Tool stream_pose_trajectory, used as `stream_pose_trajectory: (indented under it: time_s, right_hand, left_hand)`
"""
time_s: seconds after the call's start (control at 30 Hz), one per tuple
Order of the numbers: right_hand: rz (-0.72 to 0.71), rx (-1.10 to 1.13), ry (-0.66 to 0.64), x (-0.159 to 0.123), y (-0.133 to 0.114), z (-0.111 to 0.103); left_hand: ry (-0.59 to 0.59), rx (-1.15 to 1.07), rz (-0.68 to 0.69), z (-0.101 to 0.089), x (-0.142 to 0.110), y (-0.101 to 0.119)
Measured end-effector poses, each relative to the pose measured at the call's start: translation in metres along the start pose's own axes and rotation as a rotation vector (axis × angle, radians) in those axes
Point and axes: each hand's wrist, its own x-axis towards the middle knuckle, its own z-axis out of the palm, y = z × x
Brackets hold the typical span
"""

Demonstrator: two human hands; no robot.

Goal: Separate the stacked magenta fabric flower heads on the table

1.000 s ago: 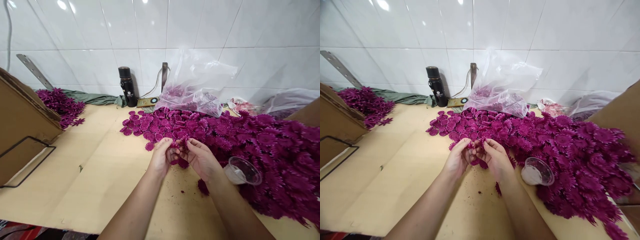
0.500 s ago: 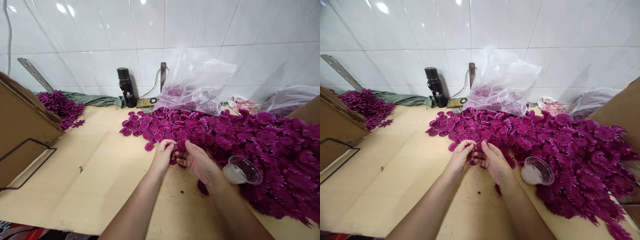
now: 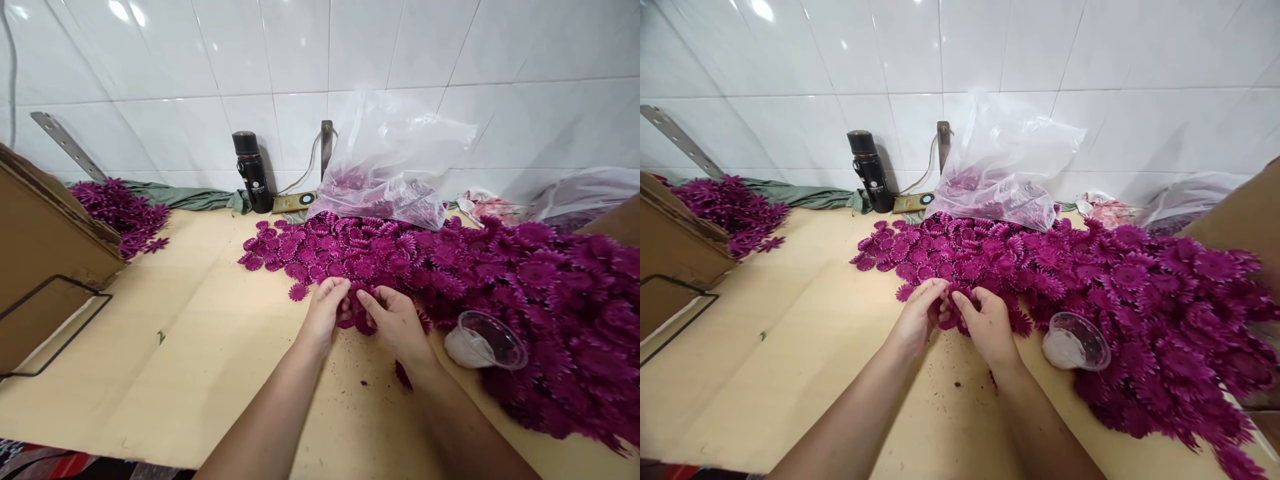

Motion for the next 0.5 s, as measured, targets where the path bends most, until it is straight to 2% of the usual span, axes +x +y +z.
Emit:
stream_pose_trajectory:
  time_s: [0.07,0.17,0.33,0.5]
  right_hand:
    - [-0.029,-0.049,0.027,0.0002,0.0007,-0.0001]
    - [-0.037,-0.004,0.011,0.0011,0.0018,-0.0010]
    - [0.012,0.185,-0.065,0.0007,0.0028,0.0015]
    - [-0.007,0.190,-0.083,-0.0024,0.0000,0.0054]
  left_hand:
    - [-0.001,0.092,0.056,0.0010,-0.0003,0.0003]
    - [-0.014,0.165,0.120,0.0012,0.0006,0.0017]
    - [-0.093,0.138,0.046,-0.0007,0.0010,0.0015]
    - [0.019,0.005,0.009,0.0016,0.0005,-0.0045]
